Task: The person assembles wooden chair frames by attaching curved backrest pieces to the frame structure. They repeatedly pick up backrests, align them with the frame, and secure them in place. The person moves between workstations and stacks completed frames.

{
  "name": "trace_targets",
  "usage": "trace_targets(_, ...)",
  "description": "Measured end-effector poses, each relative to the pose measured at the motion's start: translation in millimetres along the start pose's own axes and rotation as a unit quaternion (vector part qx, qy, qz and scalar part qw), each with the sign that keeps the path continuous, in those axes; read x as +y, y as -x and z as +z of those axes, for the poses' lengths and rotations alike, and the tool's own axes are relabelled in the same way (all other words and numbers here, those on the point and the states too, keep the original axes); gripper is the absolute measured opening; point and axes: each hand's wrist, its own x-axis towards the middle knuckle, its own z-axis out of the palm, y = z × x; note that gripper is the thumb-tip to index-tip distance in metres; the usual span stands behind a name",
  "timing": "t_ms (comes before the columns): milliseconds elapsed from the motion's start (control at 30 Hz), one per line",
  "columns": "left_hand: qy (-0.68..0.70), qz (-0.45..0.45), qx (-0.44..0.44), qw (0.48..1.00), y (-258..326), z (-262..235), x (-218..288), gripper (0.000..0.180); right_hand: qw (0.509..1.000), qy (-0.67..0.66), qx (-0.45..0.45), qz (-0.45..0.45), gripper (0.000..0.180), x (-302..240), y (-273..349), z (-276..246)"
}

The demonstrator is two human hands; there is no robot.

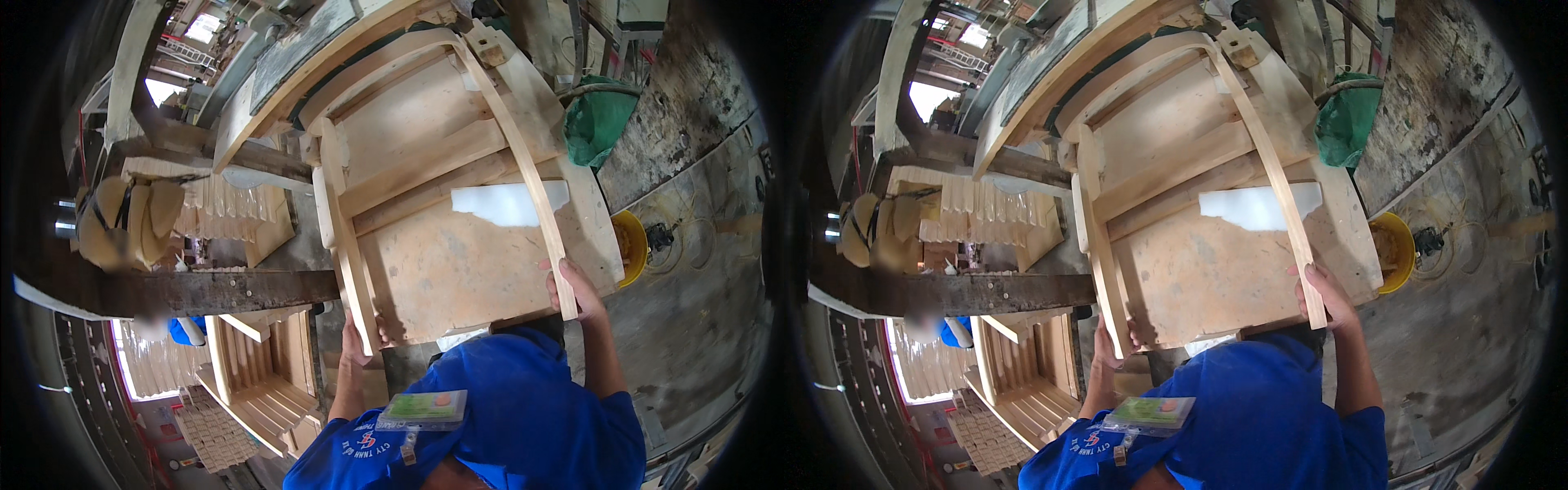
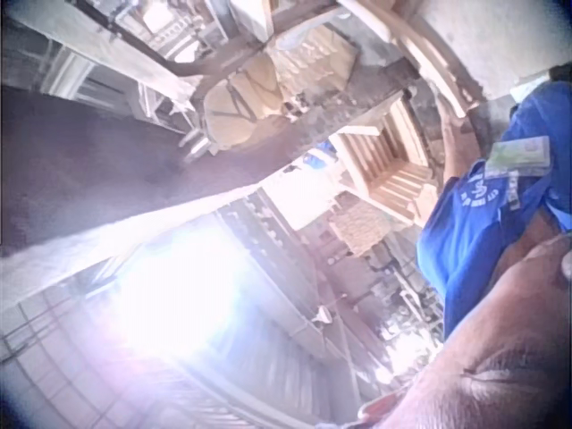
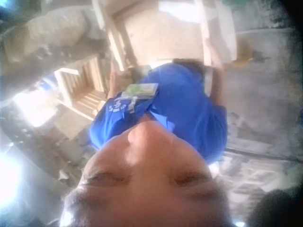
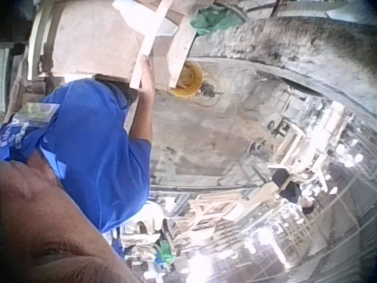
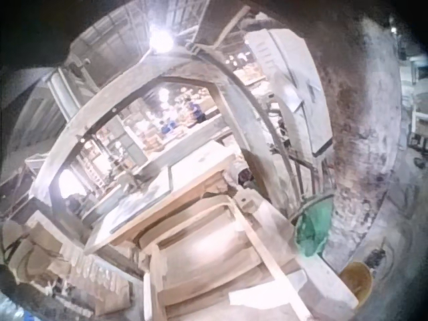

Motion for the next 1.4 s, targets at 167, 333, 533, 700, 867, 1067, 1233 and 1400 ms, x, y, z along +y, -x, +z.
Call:
trace_targets(167,-0.058,-0.067,0.088,0.992,-6.9,1.6,6.6,0.060,0.995,0.071,0.062,0.019,0.043,-10.0,0.0,11.2)
trace_targets(333,-0.089,-0.066,0.118,0.987,-4.8,0.1,11.9,0.052,0.991,0.089,0.096,0.012,0.043,-14.7,0.1,19.9)
trace_targets(533,-0.104,-0.038,0.091,0.990,7.7,-8.9,10.0,0.058,0.991,0.082,0.102,0.019,0.038,-13.7,4.8,24.5)
trace_targets(700,-0.082,-0.062,0.092,0.990,-3.1,-12.9,9.4,0.047,0.989,0.094,0.108,0.020,0.038,-11.6,4.0,22.3)
trace_targets(867,-0.101,-0.050,0.099,0.989,-9.3,-15.2,5.0,0.053,0.989,0.091,0.115,0.019,0.042,-13.0,7.7,25.2)
trace_targets(1067,-0.110,-0.019,0.070,0.991,-12.6,-19.3,1.1,0.054,0.988,0.086,0.126,0.023,0.044,-9.3,8.1,26.9)
trace_targets(1233,-0.063,-0.032,0.042,0.997,-15.1,-24.8,2.3,0.054,0.992,0.078,0.097,-0.002,0.043,0.7,10.9,26.5)
trace_targets(1400,-0.086,-0.013,0.036,0.996,-13.2,-21.0,-9.0,0.056,0.993,0.069,0.094,-0.003,0.047,-10.3,20.4,15.0)
